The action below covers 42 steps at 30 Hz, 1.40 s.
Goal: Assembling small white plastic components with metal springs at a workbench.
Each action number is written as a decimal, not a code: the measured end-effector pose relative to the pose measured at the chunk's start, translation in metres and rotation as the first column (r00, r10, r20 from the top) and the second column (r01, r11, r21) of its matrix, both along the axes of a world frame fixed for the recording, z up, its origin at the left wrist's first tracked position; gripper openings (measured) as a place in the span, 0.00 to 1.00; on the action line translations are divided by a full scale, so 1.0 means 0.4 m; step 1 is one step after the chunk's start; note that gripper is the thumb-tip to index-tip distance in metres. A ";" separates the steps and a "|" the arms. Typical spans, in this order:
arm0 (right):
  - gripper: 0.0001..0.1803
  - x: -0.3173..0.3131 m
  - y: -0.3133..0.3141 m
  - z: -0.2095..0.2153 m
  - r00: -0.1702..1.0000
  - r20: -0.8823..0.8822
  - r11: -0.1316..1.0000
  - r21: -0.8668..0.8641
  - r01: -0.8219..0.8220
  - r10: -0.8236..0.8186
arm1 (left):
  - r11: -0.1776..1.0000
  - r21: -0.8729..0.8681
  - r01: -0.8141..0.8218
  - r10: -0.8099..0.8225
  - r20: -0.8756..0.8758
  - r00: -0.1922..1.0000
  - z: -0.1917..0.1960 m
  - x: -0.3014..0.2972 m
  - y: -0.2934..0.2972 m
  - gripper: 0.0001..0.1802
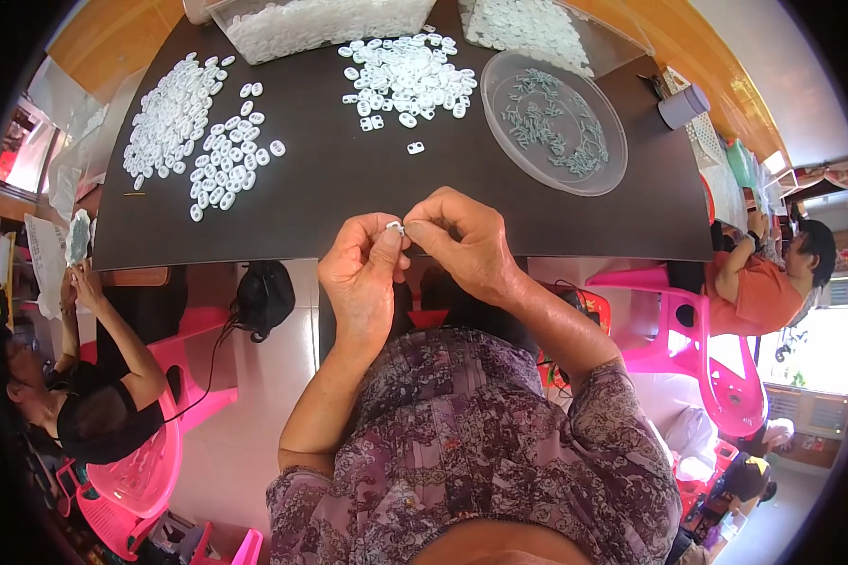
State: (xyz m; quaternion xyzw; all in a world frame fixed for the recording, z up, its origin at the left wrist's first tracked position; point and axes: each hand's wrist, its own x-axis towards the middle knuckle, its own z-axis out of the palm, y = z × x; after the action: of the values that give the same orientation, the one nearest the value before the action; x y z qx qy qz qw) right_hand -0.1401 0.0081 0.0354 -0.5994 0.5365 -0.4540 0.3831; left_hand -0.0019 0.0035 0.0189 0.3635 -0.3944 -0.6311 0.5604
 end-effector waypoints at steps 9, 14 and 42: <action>0.05 0.010 -0.006 -0.018 1.000 -0.021 0.999 0.040 -0.008 0.009 | 0.988 -0.137 -0.077 0.111 0.262 0.959 -0.019 -0.007 0.007 0.04; 0.07 0.011 -0.012 -0.032 0.993 0.117 1.000 0.004 -0.015 0.014 | 0.998 -0.034 -0.056 0.060 0.141 0.988 -0.006 0.000 -0.003 0.04; 0.07 -0.101 -0.165 -0.015 0.896 -0.389 0.941 -0.329 0.080 -0.212 | 0.999 0.037 0.009 -0.008 -0.035 0.999 -0.011 0.008 -0.042 0.05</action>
State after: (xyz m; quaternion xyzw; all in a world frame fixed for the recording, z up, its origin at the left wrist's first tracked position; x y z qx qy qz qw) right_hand -0.1806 -0.0580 0.0292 -0.6919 0.5738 -0.4195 0.1264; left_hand 0.0013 -0.0135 0.0145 0.3608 -0.3744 -0.6470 0.5576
